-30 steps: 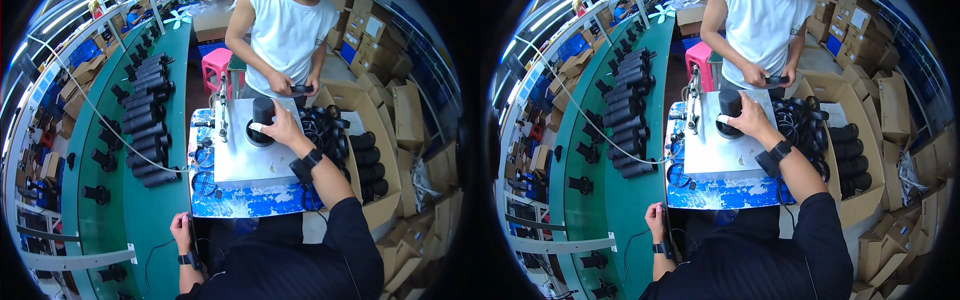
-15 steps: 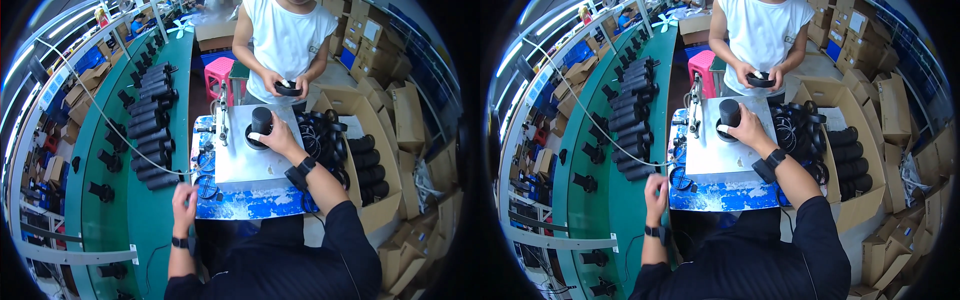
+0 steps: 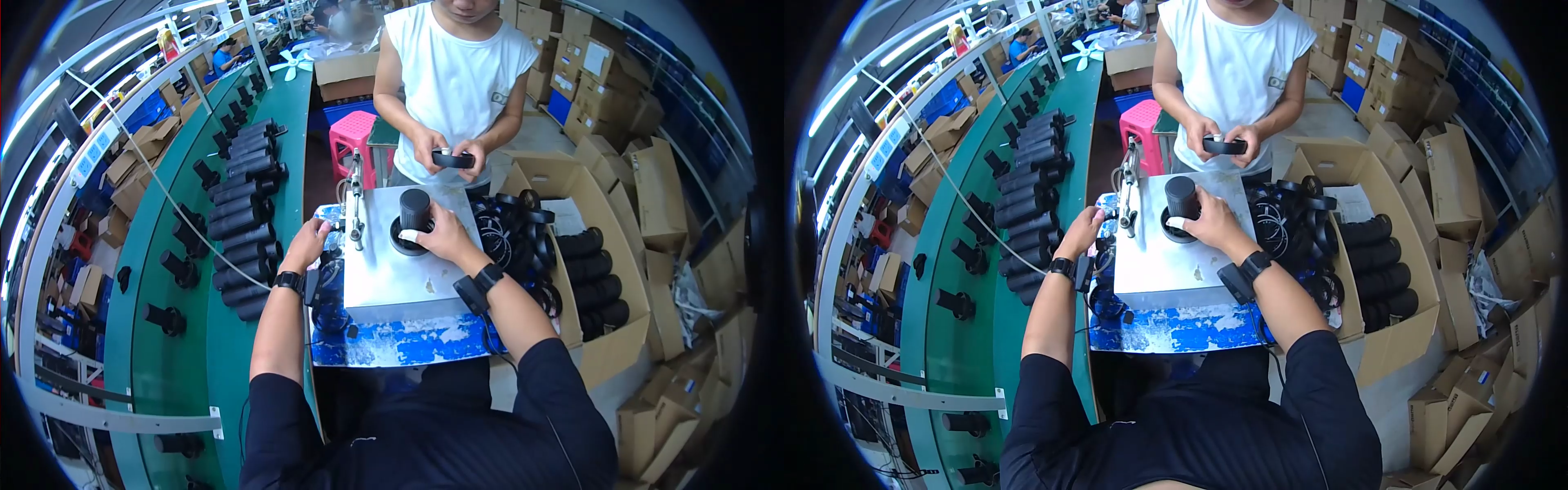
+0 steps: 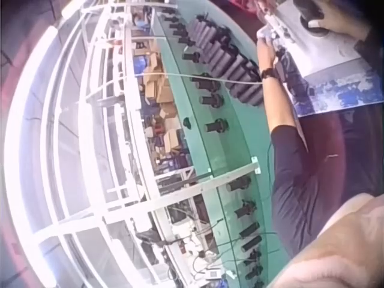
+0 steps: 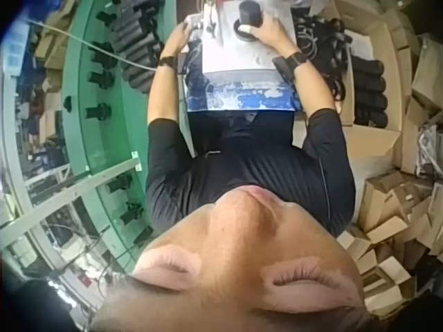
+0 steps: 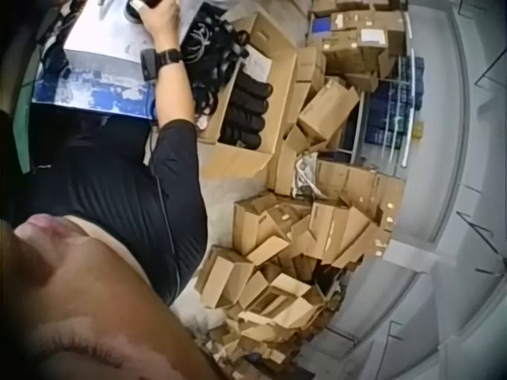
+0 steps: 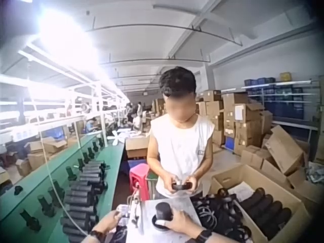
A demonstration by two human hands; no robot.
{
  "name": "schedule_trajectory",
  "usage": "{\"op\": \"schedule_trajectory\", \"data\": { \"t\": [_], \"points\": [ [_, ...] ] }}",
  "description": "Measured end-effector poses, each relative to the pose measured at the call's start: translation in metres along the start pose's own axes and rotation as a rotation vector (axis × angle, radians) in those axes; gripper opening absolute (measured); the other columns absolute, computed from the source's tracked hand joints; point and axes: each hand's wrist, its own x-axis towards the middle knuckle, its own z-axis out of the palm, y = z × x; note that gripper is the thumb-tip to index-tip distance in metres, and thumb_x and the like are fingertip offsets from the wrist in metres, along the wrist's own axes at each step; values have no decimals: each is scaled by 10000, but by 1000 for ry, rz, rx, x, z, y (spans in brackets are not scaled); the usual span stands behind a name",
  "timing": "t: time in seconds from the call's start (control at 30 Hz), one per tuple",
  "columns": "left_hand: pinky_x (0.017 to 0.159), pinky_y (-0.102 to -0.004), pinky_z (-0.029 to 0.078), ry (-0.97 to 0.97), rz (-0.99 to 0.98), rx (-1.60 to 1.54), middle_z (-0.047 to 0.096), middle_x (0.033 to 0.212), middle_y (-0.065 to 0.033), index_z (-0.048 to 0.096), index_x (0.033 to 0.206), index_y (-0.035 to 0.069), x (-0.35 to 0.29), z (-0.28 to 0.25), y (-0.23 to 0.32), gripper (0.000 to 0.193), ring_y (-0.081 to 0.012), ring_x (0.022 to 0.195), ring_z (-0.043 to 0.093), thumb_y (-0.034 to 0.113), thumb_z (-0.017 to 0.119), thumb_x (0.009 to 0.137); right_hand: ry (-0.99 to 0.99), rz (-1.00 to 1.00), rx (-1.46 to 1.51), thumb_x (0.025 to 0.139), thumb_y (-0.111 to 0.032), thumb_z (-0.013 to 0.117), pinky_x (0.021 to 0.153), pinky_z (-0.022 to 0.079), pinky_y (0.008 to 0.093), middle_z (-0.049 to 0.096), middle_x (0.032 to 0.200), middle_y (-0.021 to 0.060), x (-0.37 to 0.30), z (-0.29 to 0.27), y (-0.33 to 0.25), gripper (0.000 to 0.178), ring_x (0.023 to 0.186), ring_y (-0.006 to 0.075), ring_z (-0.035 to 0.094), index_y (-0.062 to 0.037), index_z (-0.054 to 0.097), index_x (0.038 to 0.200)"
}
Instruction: The person picks up a black cylinder from the table, places it into a machine, and presses it down. They then remove the cylinder, fit a black cap onto the end, and place the assembled unit back onto the table.
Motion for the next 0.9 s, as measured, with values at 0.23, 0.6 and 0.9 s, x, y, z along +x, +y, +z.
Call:
{"op": "schedule_trajectory", "data": {
  "t": [0.23,0.6,0.9],
  "points": [
    [1008,-339,521,414,279,-207,682,1289,-148,629,1397,-8,-119,-16,77,357,-267,1156,675,167,623,1086,25,27,-23,809,-293,885,1019,551,486,756,1169,243,0,-12,0,630,1110,422,730,-15,648,1322],
    [773,-334,516,585,581,-229,620,1328,-117,593,1439,99,-323,-35,125,632,-236,947,620,162,897,889,11,-883,68,967,-255,775,977,490,487,749,1285,118,-73,-37,-198,425,1195,289,712,-65,644,1324],
    [661,-375,484,701,855,-109,696,1167,-92,706,1229,135,-330,-46,131,354,-228,798,624,179,804,891,88,-1086,-1,993,-286,706,992,424,485,765,1291,81,-133,67,-195,299,1202,244,710,-122,652,1238]
  ]
}}
